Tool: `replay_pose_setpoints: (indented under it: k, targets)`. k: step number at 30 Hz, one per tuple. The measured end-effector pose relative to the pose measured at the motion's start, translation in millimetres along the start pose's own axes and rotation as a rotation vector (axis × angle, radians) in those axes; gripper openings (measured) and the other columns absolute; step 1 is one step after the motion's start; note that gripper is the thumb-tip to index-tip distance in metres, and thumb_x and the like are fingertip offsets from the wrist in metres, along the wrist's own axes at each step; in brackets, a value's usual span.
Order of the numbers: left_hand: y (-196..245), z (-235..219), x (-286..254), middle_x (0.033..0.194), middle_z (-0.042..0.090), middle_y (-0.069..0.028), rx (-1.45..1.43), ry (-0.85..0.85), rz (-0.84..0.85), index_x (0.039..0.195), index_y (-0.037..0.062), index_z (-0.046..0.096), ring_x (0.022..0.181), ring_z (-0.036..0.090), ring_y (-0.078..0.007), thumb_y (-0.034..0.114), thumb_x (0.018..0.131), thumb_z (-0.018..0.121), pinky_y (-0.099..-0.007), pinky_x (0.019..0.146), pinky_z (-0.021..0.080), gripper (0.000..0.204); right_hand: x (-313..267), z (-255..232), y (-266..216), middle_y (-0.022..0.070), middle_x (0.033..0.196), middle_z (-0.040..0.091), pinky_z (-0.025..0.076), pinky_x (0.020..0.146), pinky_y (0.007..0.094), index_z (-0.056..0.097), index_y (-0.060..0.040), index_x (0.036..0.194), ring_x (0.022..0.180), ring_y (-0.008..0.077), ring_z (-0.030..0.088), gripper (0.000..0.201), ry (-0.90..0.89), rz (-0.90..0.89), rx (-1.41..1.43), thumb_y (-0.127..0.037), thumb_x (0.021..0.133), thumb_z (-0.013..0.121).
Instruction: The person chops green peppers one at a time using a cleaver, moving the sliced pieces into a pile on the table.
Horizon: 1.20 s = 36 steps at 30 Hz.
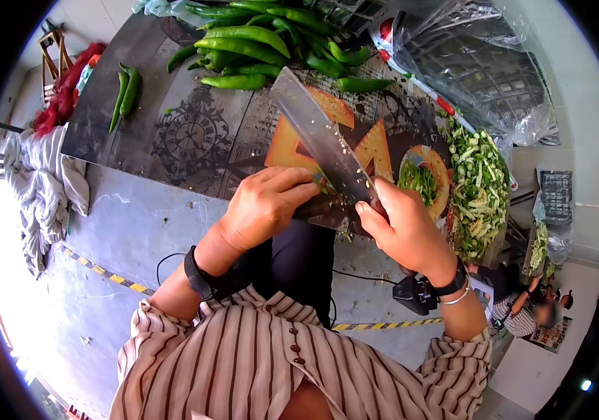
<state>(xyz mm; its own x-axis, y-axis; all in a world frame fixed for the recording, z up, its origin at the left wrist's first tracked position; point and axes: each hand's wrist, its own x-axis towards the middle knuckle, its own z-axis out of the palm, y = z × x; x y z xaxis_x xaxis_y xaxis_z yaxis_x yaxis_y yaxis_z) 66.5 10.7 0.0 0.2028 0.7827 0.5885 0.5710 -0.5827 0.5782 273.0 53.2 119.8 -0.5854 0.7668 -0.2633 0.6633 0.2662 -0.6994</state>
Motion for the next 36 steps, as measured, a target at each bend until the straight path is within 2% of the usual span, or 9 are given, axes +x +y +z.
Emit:
replay_pose_setpoints:
  k: [1, 6, 13, 17, 20, 24, 31, 36]
  targets:
    - [0.4, -0.1, 0.7, 0.098, 0.068, -0.0064, 0.0, 0.001, 0.0, 0.095, 0.0066, 0.07, 0.084, 0.067, -0.0264, -0.002, 0.068, 0.067, -0.0353, 0.074, 0.055, 0.029, -3.3, -1.2, -1.1, 0.0207, 0.062, 0.048, 0.039, 0.053, 0.0418, 0.043, 0.0018, 0.083, 0.055, 0.0397, 0.047, 0.023, -0.001, -0.047, -0.016, -0.012, 0.091, 0.06]
    - [-2.0, 0.2, 1.3, 0.097, 0.068, -0.0062, -0.003, 0.0, 0.011, 0.096, 0.0071, 0.07, 0.086, 0.067, -0.0263, -0.002, 0.069, 0.066, -0.035, 0.075, 0.055, 0.028, -4.3, -5.7, -0.3, 0.0241, 0.069, 0.055, 0.043, 0.057, 0.0465, 0.046, 0.0026, 0.088, 0.067, 0.0445, 0.057, 0.02, -0.12, -0.048, -0.1, -0.011, 0.089, 0.06]
    - [-1.2, 0.4, 1.7, 0.094, 0.069, -0.0063, -0.008, -0.009, 0.006, 0.093, 0.0075, 0.071, 0.084, 0.068, -0.0264, -0.001, 0.067, 0.065, -0.0349, 0.074, 0.056, 0.028, 3.4, -1.2, -1.0, 0.0246, 0.068, 0.055, 0.043, 0.057, 0.0473, 0.045, 0.0029, 0.089, 0.066, 0.0451, 0.056, 0.021, -0.152, 0.004, -0.08, -0.012, 0.09, 0.059]
    - [-1.1, 0.1, 3.8, 0.093, 0.068, -0.0067, -0.013, 0.007, 0.026, 0.09, 0.0066, 0.07, 0.083, 0.068, -0.0271, -0.002, 0.066, 0.065, -0.0354, 0.072, 0.056, 0.026, 12.3, 10.4, 9.6, 0.0254, 0.065, 0.052, 0.041, 0.055, 0.0469, 0.042, 0.0022, 0.084, 0.063, 0.0457, 0.054, 0.024, -0.066, -0.013, 0.004, -0.014, 0.091, 0.059]
    - [-0.7, -1.0, 4.1, 0.092, 0.068, -0.0071, -0.03, 0.009, 0.034, 0.088, 0.0058, 0.069, 0.083, 0.068, -0.0277, -0.002, 0.065, 0.065, -0.0354, 0.072, 0.056, 0.025, 16.4, 9.7, 10.2, 0.0248, 0.063, 0.05, 0.04, 0.054, 0.0448, 0.042, 0.0025, 0.081, 0.061, 0.0449, 0.051, 0.026, -0.02, -0.108, -0.04, -0.014, 0.091, 0.059]
    - [-0.5, -1.0, 4.4, 0.091, 0.067, -0.0073, -0.027, 0.007, 0.039, 0.088, 0.0052, 0.069, 0.083, 0.068, -0.0279, -0.002, 0.065, 0.065, -0.0353, 0.071, 0.056, 0.024, 9.7, -1.4, 3.5, 0.0229, 0.062, 0.05, 0.04, 0.053, 0.0434, 0.042, 0.0027, 0.08, 0.058, 0.0422, 0.051, 0.025, 0.012, -0.03, -0.102, -0.013, 0.091, 0.059]
    - [-3.6, 0.1, 1.9, 0.093, 0.066, -0.0059, -0.022, -0.006, 0.058, 0.09, 0.0063, 0.067, 0.085, 0.067, -0.0262, 0.0, 0.066, 0.064, -0.035, 0.072, 0.055, 0.025, -5.8, -3.5, -0.5, 0.0218, 0.065, 0.053, 0.041, 0.054, 0.0444, 0.043, 0.0026, 0.083, 0.061, 0.0424, 0.053, 0.025, -0.096, -0.065, -0.044, -0.013, 0.091, 0.06]
    - [-3.0, -1.8, 3.0, 0.094, 0.065, -0.0054, -0.011, -0.008, 0.061, 0.092, 0.0061, 0.066, 0.086, 0.066, -0.0256, 0.001, 0.065, 0.064, -0.0343, 0.073, 0.055, 0.027, 0.4, -3.3, 1.4, 0.0224, 0.067, 0.053, 0.041, 0.055, 0.0454, 0.042, 0.0021, 0.084, 0.062, 0.0431, 0.054, 0.025, -0.15, -0.003, -0.037, -0.014, 0.091, 0.06]
